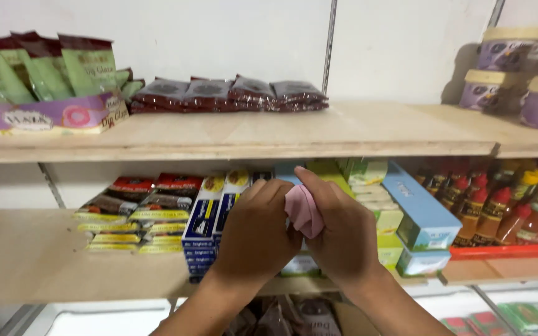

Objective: The recorder wipes small food packets with a cloth and neatly arranges them on a grocery store shelf.

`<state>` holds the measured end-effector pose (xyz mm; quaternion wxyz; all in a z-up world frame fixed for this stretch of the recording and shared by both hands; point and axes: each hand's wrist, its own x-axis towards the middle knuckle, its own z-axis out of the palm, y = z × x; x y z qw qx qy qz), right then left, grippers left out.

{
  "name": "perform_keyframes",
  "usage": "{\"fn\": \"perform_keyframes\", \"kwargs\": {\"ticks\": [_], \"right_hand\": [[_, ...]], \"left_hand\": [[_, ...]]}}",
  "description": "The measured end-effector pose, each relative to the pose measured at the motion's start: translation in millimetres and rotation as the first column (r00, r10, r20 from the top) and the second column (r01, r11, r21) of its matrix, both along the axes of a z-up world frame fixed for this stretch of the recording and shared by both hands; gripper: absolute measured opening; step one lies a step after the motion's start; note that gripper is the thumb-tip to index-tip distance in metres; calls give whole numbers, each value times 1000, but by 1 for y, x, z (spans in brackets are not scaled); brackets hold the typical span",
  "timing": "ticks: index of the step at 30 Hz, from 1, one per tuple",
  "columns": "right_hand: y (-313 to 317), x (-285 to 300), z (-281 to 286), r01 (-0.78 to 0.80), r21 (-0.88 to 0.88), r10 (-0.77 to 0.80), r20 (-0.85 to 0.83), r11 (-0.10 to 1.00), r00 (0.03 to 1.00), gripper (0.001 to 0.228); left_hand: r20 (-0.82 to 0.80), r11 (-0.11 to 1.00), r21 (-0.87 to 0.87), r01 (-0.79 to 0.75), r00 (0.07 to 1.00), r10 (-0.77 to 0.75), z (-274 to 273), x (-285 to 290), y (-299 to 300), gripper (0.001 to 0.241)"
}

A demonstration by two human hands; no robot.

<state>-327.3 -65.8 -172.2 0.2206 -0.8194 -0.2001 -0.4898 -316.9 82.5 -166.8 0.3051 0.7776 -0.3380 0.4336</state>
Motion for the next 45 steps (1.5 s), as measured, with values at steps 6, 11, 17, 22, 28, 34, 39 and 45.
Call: {"fn": "perform_keyframes", "kwargs": {"ticks": [6,11,17,22,28,34,39,45], "right_hand": [[18,1,-113,-116,280,182,-222,953,958,50],[39,9,-225,-147,562,430,-413,814,803,40],[58,-2,-350,-161,426,425,-651,891,629,43],[66,-1,-343,-135,340,351,-728,931,589,47],[65,-19,-349,-124,191,227,-783,974,579,59],[58,-21,-344,-108,219,232,-687,970,689,61],[65,-30,-344,-165,372,369,-587,914,721,23],[98,-68,-316,-66,291,197,-450,954,871,24]], "left_hand": [[-248,999,-2,34,968,-33,-116,1,10,19],[-673,988,155,8,733,100,-196,-7,36,20],[-721,998,-49,-25,693,-19,-245,-88,54,24],[-720,991,-5,-134,688,90,-342,-123,102,28],[-739,965,-37,-259,657,148,-386,-120,112,33],[-688,903,-268,-335,723,64,-373,-45,73,31],[-538,808,-446,-385,837,102,-386,-44,62,30],[-770,495,-599,-630,624,-137,-354,-56,66,56]]}}
